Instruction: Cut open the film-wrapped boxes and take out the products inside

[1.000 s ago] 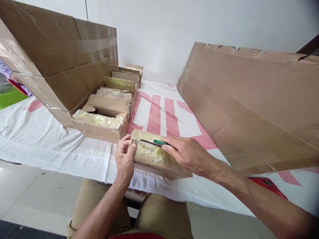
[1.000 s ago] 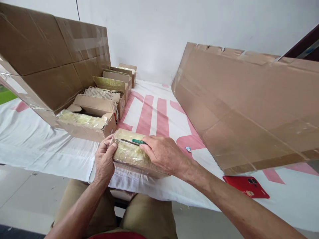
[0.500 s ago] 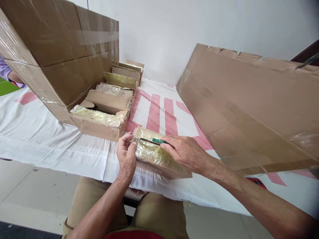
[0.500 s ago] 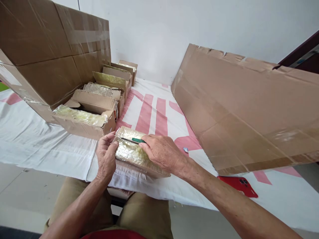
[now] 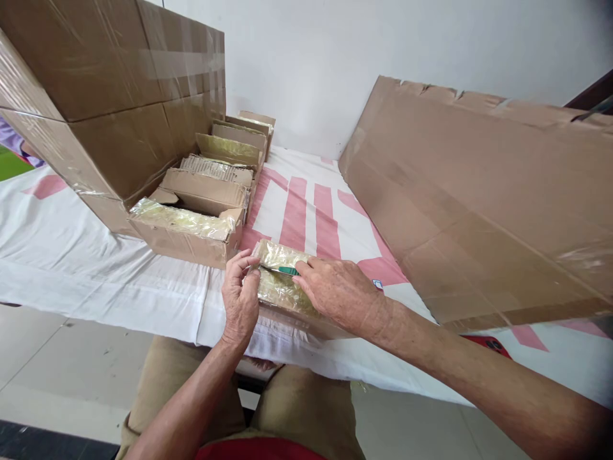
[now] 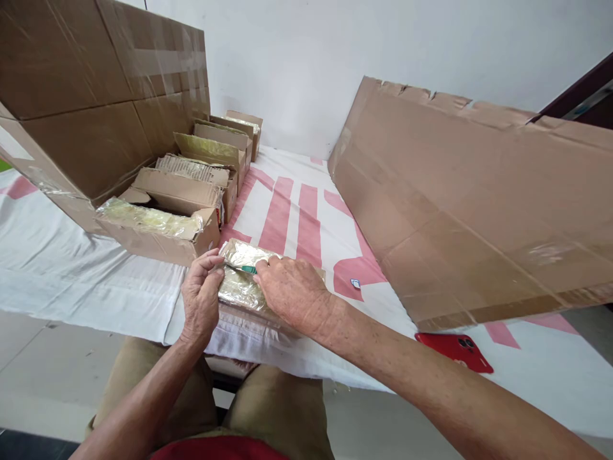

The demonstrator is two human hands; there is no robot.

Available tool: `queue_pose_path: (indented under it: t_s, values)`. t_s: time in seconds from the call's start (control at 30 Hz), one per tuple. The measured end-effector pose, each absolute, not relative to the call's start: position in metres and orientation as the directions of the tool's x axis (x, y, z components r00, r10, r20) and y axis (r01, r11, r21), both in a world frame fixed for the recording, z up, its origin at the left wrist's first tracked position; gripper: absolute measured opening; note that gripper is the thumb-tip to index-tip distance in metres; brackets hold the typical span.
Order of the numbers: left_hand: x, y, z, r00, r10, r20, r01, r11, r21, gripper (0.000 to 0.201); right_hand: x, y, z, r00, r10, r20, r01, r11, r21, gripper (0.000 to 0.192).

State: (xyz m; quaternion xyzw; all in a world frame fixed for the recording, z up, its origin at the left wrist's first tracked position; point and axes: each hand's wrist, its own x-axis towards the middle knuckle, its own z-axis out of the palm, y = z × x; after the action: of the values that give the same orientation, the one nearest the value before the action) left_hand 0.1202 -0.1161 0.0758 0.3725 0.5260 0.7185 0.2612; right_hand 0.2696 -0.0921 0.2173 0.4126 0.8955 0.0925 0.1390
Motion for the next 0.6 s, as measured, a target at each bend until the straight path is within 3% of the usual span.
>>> queue_pose_path:
  t_s: [0.6]
  values:
    - [0.116,-0.120,0.077,-0.587,0.777,0.227,0.059,-0.239,0.969,0.017,0.283,-0.088,0.267,-0.605,0.688,-0.400,0.630,0.721,0.288,0.025]
